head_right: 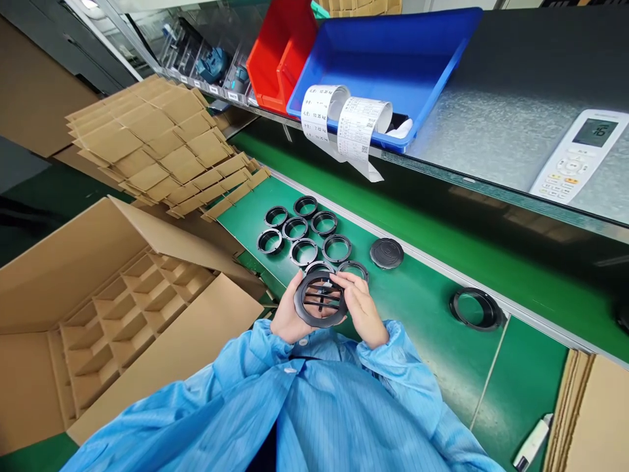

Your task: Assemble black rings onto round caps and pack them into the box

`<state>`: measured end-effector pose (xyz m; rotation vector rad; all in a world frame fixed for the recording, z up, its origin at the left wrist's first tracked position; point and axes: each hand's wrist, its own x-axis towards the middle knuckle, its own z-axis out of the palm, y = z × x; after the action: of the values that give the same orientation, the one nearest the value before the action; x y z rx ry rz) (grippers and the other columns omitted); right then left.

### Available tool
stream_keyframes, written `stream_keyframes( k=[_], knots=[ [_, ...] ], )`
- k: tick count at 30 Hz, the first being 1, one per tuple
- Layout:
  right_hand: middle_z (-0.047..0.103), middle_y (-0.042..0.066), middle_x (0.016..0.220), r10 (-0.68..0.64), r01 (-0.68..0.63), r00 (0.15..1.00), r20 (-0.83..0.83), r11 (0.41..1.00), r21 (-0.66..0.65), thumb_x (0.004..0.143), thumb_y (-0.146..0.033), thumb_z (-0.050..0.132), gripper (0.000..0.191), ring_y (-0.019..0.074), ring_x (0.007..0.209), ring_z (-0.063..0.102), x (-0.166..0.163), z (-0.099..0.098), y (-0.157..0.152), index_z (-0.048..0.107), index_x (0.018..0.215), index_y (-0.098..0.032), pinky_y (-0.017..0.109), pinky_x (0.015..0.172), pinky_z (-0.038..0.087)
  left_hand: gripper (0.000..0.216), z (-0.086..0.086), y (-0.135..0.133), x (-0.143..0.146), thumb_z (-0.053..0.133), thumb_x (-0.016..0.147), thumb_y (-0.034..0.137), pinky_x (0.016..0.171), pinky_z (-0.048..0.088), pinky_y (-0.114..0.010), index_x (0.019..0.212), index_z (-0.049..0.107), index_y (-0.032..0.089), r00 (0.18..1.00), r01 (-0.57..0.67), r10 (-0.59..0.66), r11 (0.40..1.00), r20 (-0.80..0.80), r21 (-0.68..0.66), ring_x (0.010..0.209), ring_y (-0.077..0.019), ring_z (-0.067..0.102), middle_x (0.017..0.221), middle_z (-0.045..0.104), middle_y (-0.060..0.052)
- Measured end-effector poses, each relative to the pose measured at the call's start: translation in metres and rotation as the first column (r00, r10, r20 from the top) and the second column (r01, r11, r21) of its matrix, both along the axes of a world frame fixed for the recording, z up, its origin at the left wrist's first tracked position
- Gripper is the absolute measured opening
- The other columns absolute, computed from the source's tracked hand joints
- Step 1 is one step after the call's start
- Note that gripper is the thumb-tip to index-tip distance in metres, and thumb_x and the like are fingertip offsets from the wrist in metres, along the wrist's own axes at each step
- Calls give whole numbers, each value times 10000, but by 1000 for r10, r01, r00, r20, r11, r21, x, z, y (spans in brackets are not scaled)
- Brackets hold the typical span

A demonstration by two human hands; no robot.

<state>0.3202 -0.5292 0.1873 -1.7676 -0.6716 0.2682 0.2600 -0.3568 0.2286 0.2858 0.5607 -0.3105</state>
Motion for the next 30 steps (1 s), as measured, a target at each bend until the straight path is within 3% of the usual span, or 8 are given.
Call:
stream_keyframes(
  k=[7, 10, 14, 15, 17, 19, 21, 30],
  knots=[
    [200, 208, 1613, 324, -153, 878, 352, 888, -433, 839, -689, 674, 952, 385, 1481, 165, -16, -16, 3, 349, 1553, -150, 611, 1209, 188, 386, -6, -8, 13, 486, 990, 472, 1014, 521, -380, 1089, 673, 149, 974, 44, -4, 984, -226, 171, 1093, -258, 672, 1017, 744, -88],
    [52, 233, 1626, 278, -133, 928, 247, 869, -477, 617, -732, 828, 1338, 405, 1486, 131, -8, -16, 0, 142, 1607, -150, 571, 1200, 237, 435, -9, -26, 25, 561, 957, 462, 1039, 504, -393, 1293, 606, 188, 959, 214, -149, 940, -242, 266, 1185, -280, 627, 1180, 706, -96],
    [340, 177, 1479, 9, 110, 971, 241, 873, -475, 585, -671, 844, 1270, 346, 1321, 391, 25, -26, -47, 221, 1594, -215, 485, 1111, 377, 628, -7, -41, 38, 455, 940, 660, 1095, 423, -541, 1483, 404, 349, 911, 400, -353, 881, -213, 252, 1348, -323, 497, 1448, 529, -111],
    [379, 184, 1431, -142, 272, 950, 278, 814, -514, 593, -639, 844, 1216, 352, 1271, 423, 38, -32, -70, 279, 1575, -198, 488, 1086, 388, 636, -8, -40, 40, 421, 941, 680, 1108, 392, -572, 1499, 361, 380, 900, 425, -376, 868, -218, 258, 1382, -322, 460, 1489, 484, -111],
    [399, 229, 1383, -462, 606, 790, 403, 497, -620, 648, -597, 817, 1116, 390, 1223, 436, 65, -48, -122, 342, 1546, -134, 512, 1048, 377, 614, -12, -34, 42, 382, 968, 644, 1142, 341, -575, 1513, 329, 365, 888, 453, -399, 845, -229, 285, 1416, -310, 419, 1518, 446, -122],
    [373, 259, 1405, -596, 710, 621, 509, 152, -687, 685, -624, 782, 1079, 435, 1232, 414, 88, -67, -173, 352, 1541, -127, 541, 1029, 346, 564, -20, -23, 42, 364, 1005, 534, 1174, 314, -524, 1513, 344, 289, 878, 474, -414, 823, -242, 314, 1412, -295, 427, 1503, 466, -137],
    [365, 263, 1422, -594, 684, 585, 552, -3, -729, 709, -675, 745, 1074, 443, 1242, 409, 102, -85, -212, 331, 1552, -154, 540, 1017, 327, 534, -29, -13, 40, 350, 1016, 445, 1191, 303, -473, 1505, 358, 230, 862, 500, -424, 802, -276, 326, 1398, -284, 446, 1493, 484, -139],
    [210, 271, 1588, -479, 641, 666, 571, -25, -767, 904, -742, 471, 954, 451, 1430, 249, 111, -123, -229, 197, 1604, -154, 659, 1115, 174, 536, -42, 0, 45, 339, 1002, 351, 1192, 332, -388, 1499, 357, 151, 828, 517, -361, 789, -430, 332, 1345, -257, 517, 1480, 519, -127]
  ],
)
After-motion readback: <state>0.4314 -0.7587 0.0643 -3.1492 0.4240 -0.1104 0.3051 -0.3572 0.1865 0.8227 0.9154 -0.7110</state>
